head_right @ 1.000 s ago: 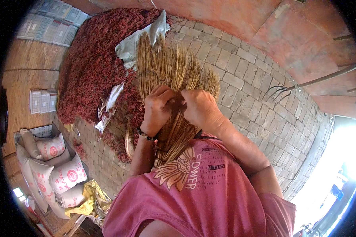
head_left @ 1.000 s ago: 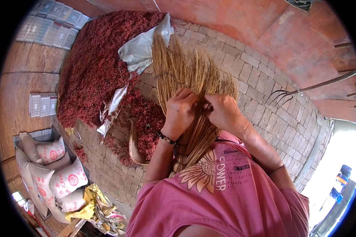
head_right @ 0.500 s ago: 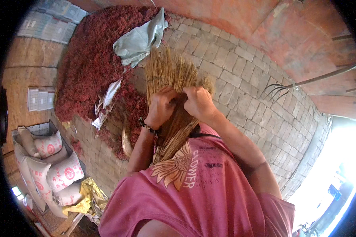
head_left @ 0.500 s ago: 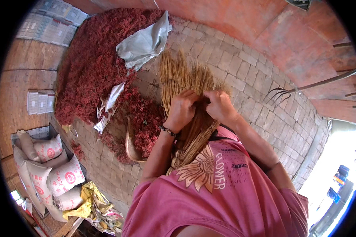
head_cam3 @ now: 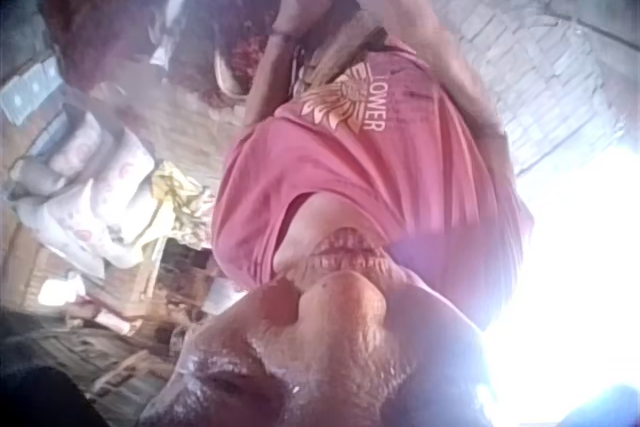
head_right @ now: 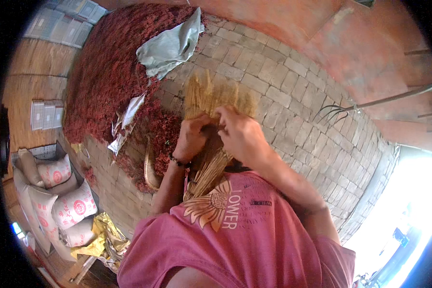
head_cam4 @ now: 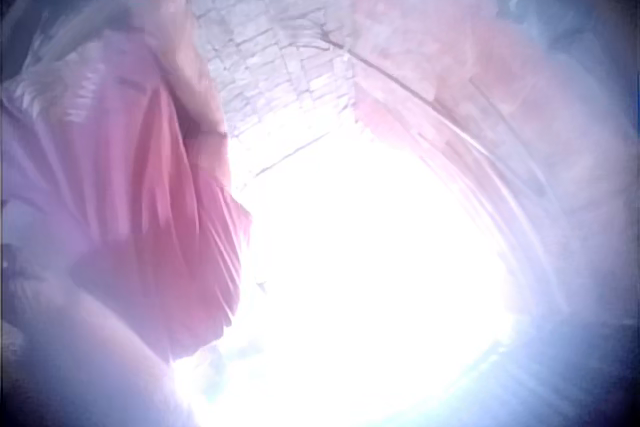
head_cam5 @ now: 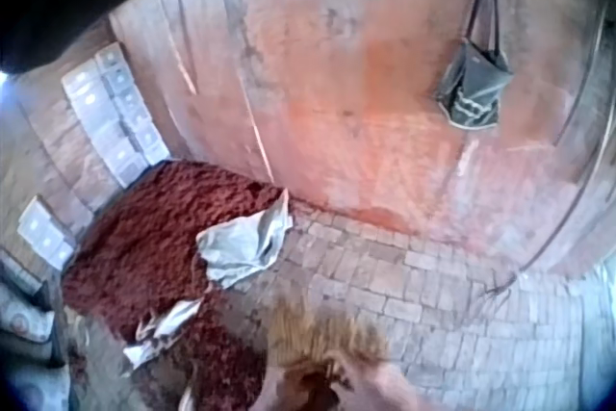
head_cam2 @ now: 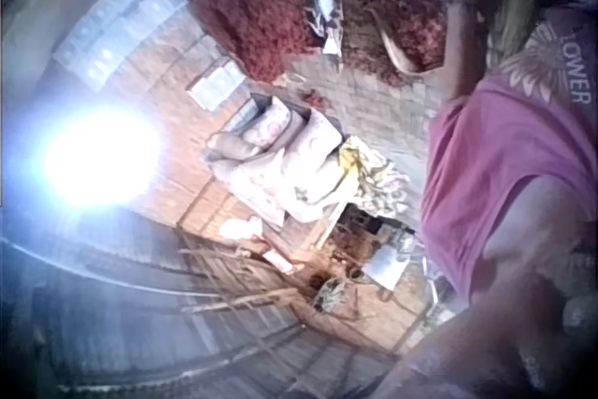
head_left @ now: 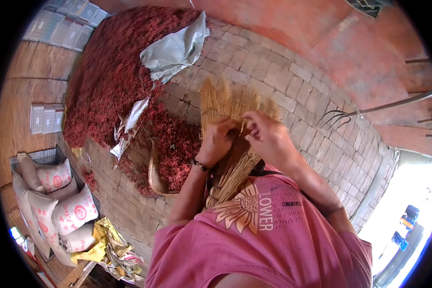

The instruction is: The person sweeps red flowering crops into a wicker basket using a straw broom and then uses their hands to repair or adjust the straw fibers of the broom head.

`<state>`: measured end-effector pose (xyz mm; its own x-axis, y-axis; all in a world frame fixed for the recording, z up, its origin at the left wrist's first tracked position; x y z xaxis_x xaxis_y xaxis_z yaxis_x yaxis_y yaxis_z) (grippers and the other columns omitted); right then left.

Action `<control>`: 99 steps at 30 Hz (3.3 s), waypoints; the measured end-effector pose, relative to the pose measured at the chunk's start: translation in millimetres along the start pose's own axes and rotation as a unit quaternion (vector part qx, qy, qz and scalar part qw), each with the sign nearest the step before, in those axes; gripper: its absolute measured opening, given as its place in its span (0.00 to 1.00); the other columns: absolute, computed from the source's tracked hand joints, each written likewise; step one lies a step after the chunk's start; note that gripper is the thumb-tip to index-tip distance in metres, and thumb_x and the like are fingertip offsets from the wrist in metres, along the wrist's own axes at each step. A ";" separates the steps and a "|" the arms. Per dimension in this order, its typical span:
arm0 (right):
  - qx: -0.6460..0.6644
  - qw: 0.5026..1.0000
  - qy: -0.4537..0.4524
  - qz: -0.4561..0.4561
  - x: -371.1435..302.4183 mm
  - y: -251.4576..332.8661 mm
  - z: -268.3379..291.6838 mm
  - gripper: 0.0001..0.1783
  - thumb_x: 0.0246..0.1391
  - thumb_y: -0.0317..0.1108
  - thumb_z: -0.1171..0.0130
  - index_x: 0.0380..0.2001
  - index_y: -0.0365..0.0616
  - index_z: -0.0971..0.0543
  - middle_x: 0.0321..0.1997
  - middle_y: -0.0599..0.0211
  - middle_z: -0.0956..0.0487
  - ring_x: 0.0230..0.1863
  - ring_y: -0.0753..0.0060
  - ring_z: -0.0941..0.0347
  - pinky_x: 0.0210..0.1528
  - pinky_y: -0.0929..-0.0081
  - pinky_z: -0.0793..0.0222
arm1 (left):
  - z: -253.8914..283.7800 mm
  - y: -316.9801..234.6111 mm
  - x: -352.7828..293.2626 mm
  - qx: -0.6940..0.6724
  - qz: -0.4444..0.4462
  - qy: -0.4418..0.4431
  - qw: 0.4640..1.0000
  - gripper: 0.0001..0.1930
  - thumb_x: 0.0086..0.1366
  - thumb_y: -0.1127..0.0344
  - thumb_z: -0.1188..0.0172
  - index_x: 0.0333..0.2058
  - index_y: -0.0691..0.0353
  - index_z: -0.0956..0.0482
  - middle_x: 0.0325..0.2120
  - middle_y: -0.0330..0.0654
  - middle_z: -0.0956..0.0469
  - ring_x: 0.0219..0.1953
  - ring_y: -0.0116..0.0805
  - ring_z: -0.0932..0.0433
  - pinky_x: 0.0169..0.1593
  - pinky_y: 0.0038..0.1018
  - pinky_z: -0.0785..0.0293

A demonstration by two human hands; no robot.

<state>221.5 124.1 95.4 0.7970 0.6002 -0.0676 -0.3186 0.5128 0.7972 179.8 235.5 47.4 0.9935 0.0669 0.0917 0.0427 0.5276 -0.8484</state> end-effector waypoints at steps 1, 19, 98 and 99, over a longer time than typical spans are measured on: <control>0.058 0.997 -0.041 0.011 -7.3 11.8 18.2 0.20 0.42 0.30 0.38 0.39 0.34 0.29 0.32 0.51 0.23 0.32 0.57 0.23 0.34 0.66 0.27 | 10.0 1.4 -0.5 0.003 0.008 -0.014 1.000 0.04 0.47 0.80 0.44 0.25 0.68 0.28 0.23 0.48 0.29 0.28 0.49 0.27 0.30 0.35 0.33; 0.549 0.784 -0.050 -0.284 -32.4 -67.6 -69.6 0.15 0.49 0.25 0.42 0.43 0.37 0.25 0.39 0.69 0.22 0.39 0.77 0.27 0.42 0.77 0.31 | 31.9 -30.4 11.7 0.030 -0.030 -0.038 0.998 0.08 0.47 0.85 0.42 0.25 0.67 0.26 0.24 0.43 0.26 0.26 0.34 0.24 0.28 0.27 0.31; 0.408 0.806 -0.026 -0.428 -4.0 -135.2 -136.4 0.14 0.48 0.31 0.41 0.33 0.27 0.23 0.28 0.60 0.23 0.27 0.71 0.27 0.25 0.69 0.33 | -31.9 -13.0 -17.0 0.354 -0.474 0.264 0.762 0.09 0.49 0.66 0.46 0.29 0.63 0.26 0.32 0.48 0.28 0.35 0.42 0.28 0.36 0.34 0.28; 0.394 0.810 -0.024 -0.433 -3.1 -134.7 -136.0 0.13 0.48 0.30 0.43 0.32 0.27 0.23 0.28 0.60 0.23 0.27 0.71 0.27 0.24 0.69 0.33 | -31.5 -13.7 -17.7 0.352 -0.476 0.261 0.763 0.09 0.49 0.66 0.46 0.29 0.63 0.25 0.32 0.48 0.28 0.36 0.42 0.28 0.36 0.34 0.28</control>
<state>192.2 136.7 -93.4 0.5716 0.1904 -0.7981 0.7825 0.1663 0.6001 164.9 200.4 41.0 0.4623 -0.8791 0.1160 0.8860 0.4632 -0.0200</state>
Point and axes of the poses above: each hand's wrist, its own x-axis towards the middle knuckle, its own z-axis out of the back of the hand, y = z × x, the point moved 10 cm from there along x, towards the middle knuckle
